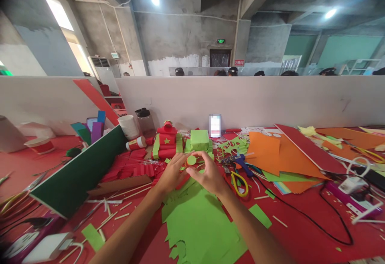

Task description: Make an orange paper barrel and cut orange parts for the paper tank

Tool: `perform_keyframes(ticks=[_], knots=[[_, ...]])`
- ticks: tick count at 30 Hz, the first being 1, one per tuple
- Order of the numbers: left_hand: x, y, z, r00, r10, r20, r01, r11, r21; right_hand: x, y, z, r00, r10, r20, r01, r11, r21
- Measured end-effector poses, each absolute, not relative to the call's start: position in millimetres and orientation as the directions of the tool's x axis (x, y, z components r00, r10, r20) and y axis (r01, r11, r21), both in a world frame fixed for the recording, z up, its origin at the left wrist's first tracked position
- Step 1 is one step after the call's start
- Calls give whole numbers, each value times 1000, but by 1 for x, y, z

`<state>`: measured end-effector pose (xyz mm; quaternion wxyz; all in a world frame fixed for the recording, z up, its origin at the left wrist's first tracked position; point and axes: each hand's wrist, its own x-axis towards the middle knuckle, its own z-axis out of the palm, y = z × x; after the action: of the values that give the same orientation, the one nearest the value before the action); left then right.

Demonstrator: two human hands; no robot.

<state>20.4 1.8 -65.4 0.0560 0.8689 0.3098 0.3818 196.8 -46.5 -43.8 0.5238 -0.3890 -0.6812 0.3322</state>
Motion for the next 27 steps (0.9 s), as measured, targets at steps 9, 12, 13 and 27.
perform_keyframes(ticks=[9,12,13,27], knots=[[22,1,-67,533,619,576,483,-782,394,196,-43,-45,-70,869,489,217,492,-843],[24,-1,-66,521,646,559,469,-763,445,199,-40,-45,-37,885,463,128,464,-877],[25,-1,-65,519,658,545,459,-753,472,200,-38,-45,-19,891,453,99,452,-886],[32,-10,-56,587,754,294,45,-393,918,210,-25,-56,-39,991,127,-299,109,-948]])
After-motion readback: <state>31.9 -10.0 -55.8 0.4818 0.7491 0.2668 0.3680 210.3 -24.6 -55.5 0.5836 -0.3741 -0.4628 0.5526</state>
